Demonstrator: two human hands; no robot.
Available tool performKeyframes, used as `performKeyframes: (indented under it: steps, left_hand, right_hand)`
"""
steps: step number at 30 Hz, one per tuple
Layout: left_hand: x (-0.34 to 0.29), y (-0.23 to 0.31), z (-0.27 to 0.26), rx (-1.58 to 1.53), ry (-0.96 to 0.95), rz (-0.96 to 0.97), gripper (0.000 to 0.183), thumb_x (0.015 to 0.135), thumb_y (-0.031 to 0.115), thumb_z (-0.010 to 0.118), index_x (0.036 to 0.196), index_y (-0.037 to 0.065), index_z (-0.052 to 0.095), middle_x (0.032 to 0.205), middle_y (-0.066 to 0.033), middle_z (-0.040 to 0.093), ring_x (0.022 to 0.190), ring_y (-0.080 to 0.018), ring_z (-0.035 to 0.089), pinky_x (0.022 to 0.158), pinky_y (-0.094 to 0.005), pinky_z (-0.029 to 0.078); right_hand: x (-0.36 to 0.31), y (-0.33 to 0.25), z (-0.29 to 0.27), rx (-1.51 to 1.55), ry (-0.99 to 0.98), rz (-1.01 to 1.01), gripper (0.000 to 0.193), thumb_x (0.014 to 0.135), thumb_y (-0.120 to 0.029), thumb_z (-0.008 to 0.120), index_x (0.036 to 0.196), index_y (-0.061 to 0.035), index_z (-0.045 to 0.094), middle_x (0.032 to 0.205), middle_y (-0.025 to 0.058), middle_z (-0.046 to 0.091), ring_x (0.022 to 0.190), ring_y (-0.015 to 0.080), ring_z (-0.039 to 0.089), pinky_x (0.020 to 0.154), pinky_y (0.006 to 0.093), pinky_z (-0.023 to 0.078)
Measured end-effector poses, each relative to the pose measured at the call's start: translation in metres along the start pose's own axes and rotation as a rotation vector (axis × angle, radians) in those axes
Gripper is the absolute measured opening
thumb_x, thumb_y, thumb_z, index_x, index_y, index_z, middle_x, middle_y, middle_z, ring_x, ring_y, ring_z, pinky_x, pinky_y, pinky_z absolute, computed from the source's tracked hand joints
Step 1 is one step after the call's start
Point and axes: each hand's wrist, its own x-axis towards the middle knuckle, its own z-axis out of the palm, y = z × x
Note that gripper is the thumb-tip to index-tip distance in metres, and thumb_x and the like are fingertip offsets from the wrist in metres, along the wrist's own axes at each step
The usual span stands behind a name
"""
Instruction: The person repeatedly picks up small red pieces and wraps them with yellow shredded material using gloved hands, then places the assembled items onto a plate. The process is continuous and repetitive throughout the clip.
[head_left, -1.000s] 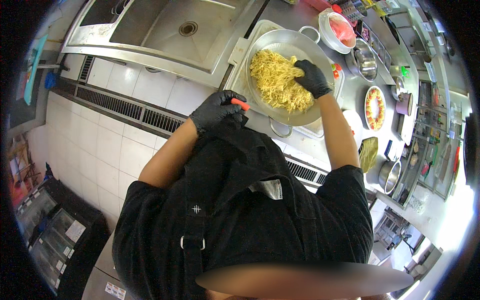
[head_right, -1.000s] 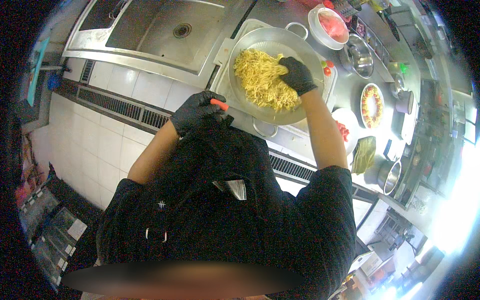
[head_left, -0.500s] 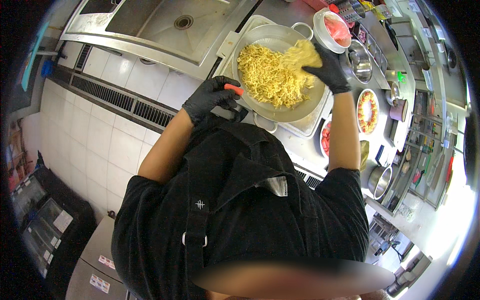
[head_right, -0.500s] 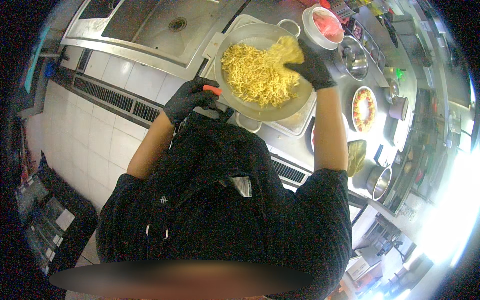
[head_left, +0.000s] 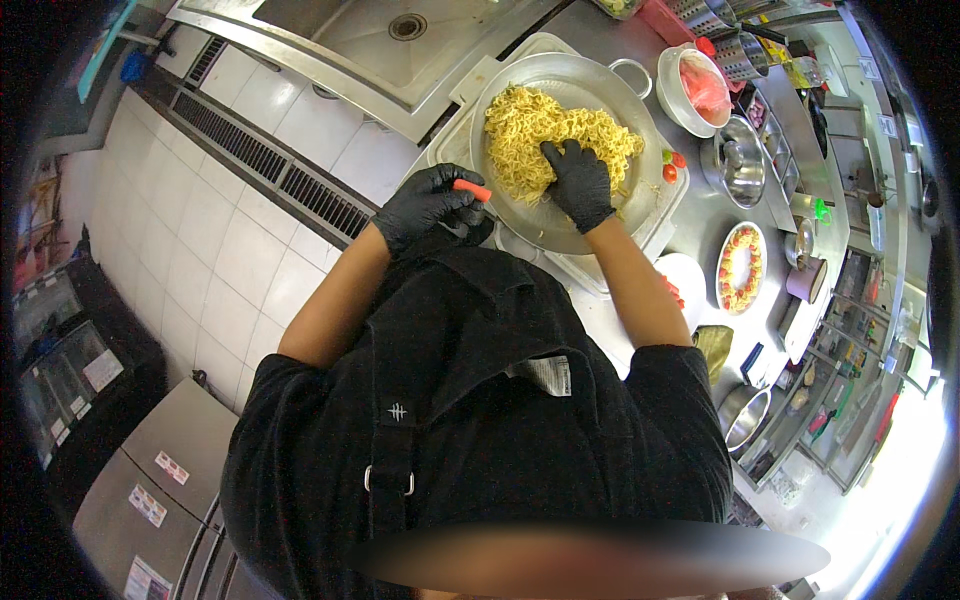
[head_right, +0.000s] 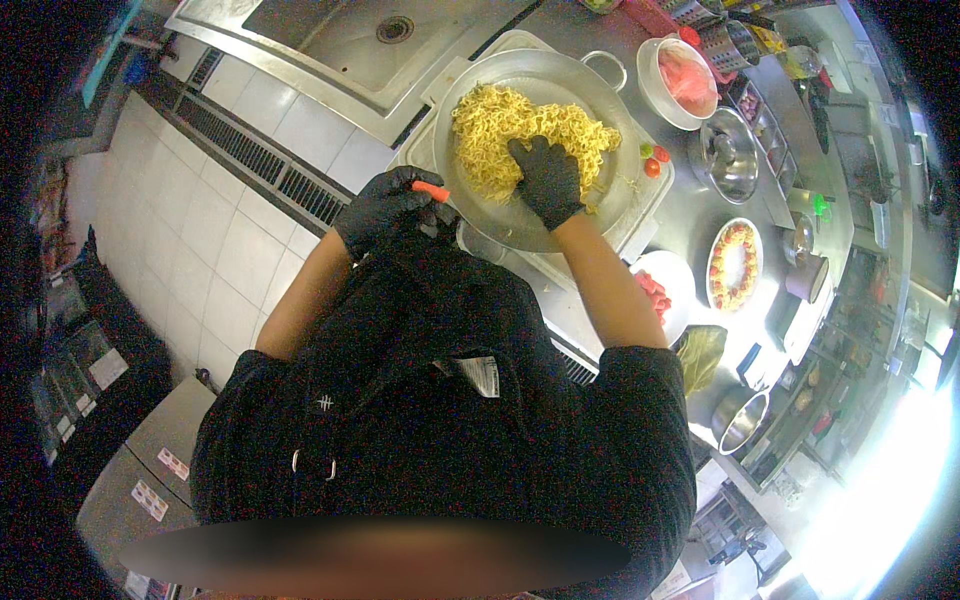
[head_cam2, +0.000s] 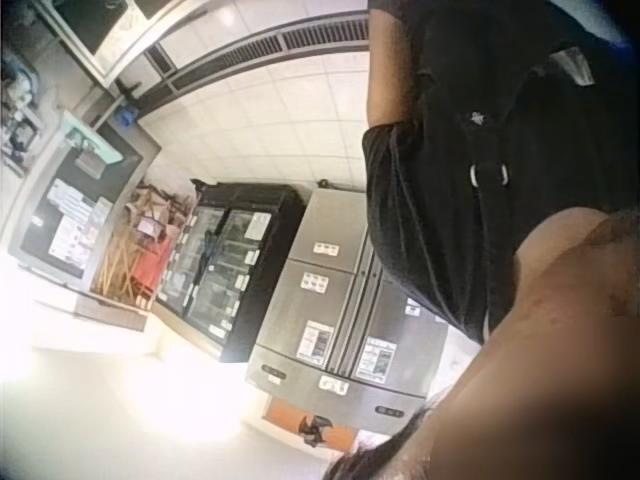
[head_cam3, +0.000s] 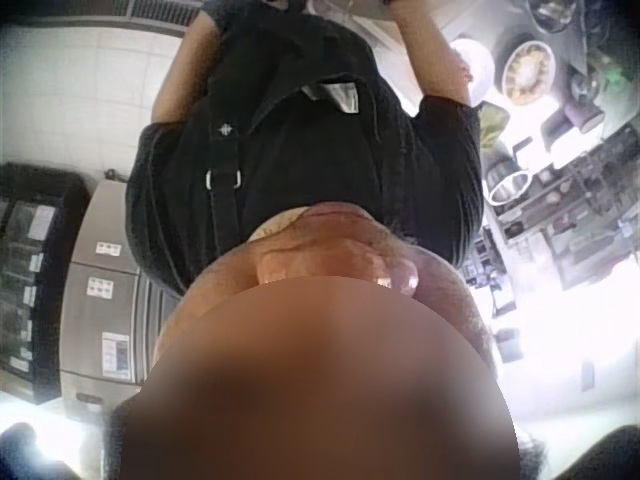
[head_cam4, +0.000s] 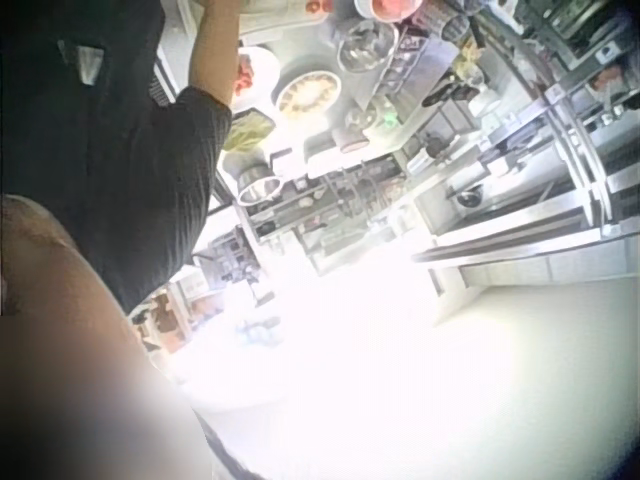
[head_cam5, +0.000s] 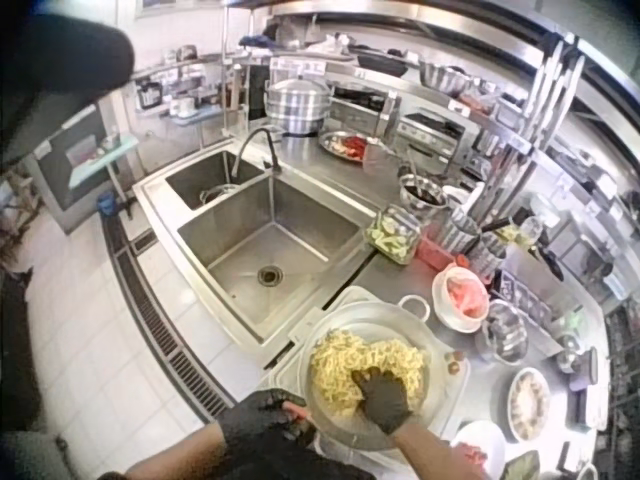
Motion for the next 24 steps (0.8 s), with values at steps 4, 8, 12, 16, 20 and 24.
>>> performKeyframes:
  steps: [4,8,12,16,20,24]
  left_hand:
    - [-0.008,0.007,0.005,-0.053,0.015,-0.012,0.03,0.085,0.01,0.061,0.113,0.0,0.058,0.097,-0.0076,0.066,0.084,-0.0168,0.063,0.078,-0.0296,0.052]
    - [-0.011,0.008,-0.001,-0.032,0.061,0.024,0.028,0.086,0.009,0.062,0.112,0.0,0.059,0.095,-0.0083,0.066,0.08,-0.016,0.064,0.074,-0.0292,0.052]
    - [-0.012,0.013,0.002,-0.043,0.081,0.022,0.026,0.088,0.009,0.061,0.112,0.001,0.059,0.091,-0.0076,0.067,0.071,-0.0137,0.064,0.065,-0.0271,0.053]
    - [-0.007,0.012,-0.005,-0.012,-0.009,0.018,0.031,0.084,0.011,0.063,0.113,0.0,0.058,0.094,-0.0078,0.066,0.082,-0.016,0.063,0.076,-0.0278,0.052]
    - [-0.007,0.015,-0.008,-0.019,-0.018,0.011,0.029,0.086,0.011,0.062,0.113,0.001,0.059,0.094,-0.0072,0.066,0.081,-0.0152,0.063,0.075,-0.027,0.051]
    - [-0.003,0.008,-0.013,-0.024,0.002,0.017,0.028,0.086,0.012,0.062,0.113,0.001,0.059,0.094,-0.0065,0.066,0.08,-0.0144,0.062,0.073,-0.0265,0.051]
  right_hand:
    - [0.006,0.036,-0.009,0.231,0.015,-0.152,0.049,0.069,-0.02,0.07,0.116,-0.0139,0.059,0.104,0.0138,0.061,0.094,0.0312,0.061,0.081,0.0414,0.049]
    - [0.023,0.067,-0.066,0.614,-0.114,-0.179,0.047,0.072,-0.016,0.068,0.114,0.0003,0.06,0.113,0.016,0.063,0.108,0.0244,0.059,0.094,0.0331,0.046]
    - [0.035,0.094,-0.09,1.07,-0.358,-0.012,0.046,0.08,-0.014,0.062,0.122,0.0051,0.054,0.12,0.012,0.06,0.108,0.0199,0.057,0.094,0.03,0.045]
    - [0.029,0.12,-0.037,1.325,-0.389,0.29,0.05,0.082,-0.029,0.061,0.124,-0.004,0.054,0.115,0.0129,0.062,0.097,0.0216,0.06,0.077,0.0378,0.051]
    - [0.029,0.111,-0.016,0.037,0.185,0.099,0.027,0.079,-0.017,0.057,0.104,-0.0069,0.061,0.098,0.0168,0.064,0.087,0.0338,0.063,0.075,0.0432,0.051]
    - [0.026,0.067,-0.047,0.225,0.585,0.114,0.019,0.079,-0.013,0.055,0.095,-0.0089,0.065,0.089,0.0151,0.065,0.084,0.0343,0.063,0.076,0.0441,0.05]
